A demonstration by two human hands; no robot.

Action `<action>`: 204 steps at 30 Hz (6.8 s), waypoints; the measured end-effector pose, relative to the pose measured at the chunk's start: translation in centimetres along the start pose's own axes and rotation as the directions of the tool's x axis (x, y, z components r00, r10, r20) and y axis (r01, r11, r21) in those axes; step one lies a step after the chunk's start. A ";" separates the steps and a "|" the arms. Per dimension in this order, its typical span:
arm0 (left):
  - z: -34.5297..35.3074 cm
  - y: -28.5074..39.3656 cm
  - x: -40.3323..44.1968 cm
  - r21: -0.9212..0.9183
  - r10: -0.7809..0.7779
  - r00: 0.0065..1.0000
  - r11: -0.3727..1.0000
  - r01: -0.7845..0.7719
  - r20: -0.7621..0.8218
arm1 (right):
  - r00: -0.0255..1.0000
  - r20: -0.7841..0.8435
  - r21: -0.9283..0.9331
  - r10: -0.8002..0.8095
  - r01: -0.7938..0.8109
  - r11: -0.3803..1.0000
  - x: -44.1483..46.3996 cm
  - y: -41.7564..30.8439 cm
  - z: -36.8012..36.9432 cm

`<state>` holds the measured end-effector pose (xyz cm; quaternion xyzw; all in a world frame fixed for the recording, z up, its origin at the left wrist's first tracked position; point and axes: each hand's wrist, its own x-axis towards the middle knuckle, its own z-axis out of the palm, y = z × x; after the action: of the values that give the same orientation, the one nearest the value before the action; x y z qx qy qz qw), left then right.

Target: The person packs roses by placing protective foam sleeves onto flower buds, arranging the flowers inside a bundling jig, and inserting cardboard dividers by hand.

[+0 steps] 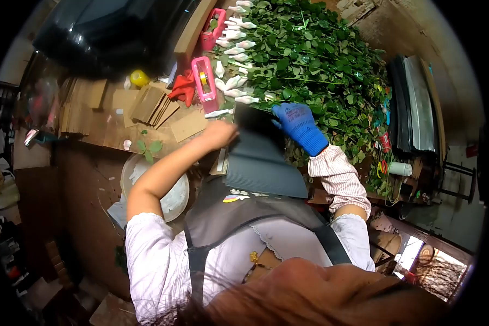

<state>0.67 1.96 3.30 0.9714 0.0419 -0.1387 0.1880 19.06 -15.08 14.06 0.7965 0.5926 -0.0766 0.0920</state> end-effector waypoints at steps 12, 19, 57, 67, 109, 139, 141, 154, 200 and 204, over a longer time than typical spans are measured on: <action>9.5 -0.5 4.4 0.174 0.414 0.873 0.909 -0.380 -0.258 | 0.947 -0.317 0.467 0.046 0.114 0.877 -3.9 -1.4 -3.1; 9.2 -0.7 5.0 0.172 0.406 0.871 0.913 -0.371 -0.276 | 0.990 0.082 0.182 0.112 -0.126 0.975 2.1 0.4 5.3; 8.8 -0.6 4.4 0.001 0.394 0.866 0.910 -0.414 -0.309 | 0.980 -0.197 0.774 -0.004 0.159 0.613 1.0 -8.4 6.0; 7.5 -4.2 1.6 0.114 0.411 0.878 0.911 -0.395 -0.244 | 0.908 0.419 0.752 -0.001 -0.346 0.561 0.6 -3.5 17.8; 5.8 -1.3 2.5 -0.227 0.327 0.871 0.876 -0.425 -0.367 | 0.890 0.456 0.859 0.018 -0.445 0.255 3.1 -3.1 21.1; 4.0 0.7 1.6 -0.280 0.267 0.958 0.917 -0.286 -0.104 | 0.837 0.371 0.360 0.402 -0.529 0.768 -1.1 16.3 6.9; 3.8 0.8 1.6 -0.294 0.262 0.960 0.914 -0.279 -0.099 | 0.821 0.047 0.622 0.568 -0.470 0.627 1.0 18.3 4.0; 4.9 0.2 1.5 -0.318 0.263 0.958 0.904 -0.287 -0.116 | 0.854 0.081 -0.153 0.515 -0.500 0.853 11.3 25.3 9.3; 5.0 0.1 1.4 -0.259 0.310 0.942 0.906 -0.334 -0.132 | 0.800 -0.490 -0.173 0.347 -0.480 0.860 -4.1 17.6 -3.8; 5.0 0.0 1.5 -0.238 0.308 0.945 0.915 -0.327 -0.115 | 0.773 -0.454 -0.010 0.443 -0.502 0.865 -6.7 18.5 2.9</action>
<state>0.89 0.10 -1.53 0.9377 -0.0918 -0.0632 0.3291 34.85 -27.22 13.88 0.9084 0.3820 0.1684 0.0247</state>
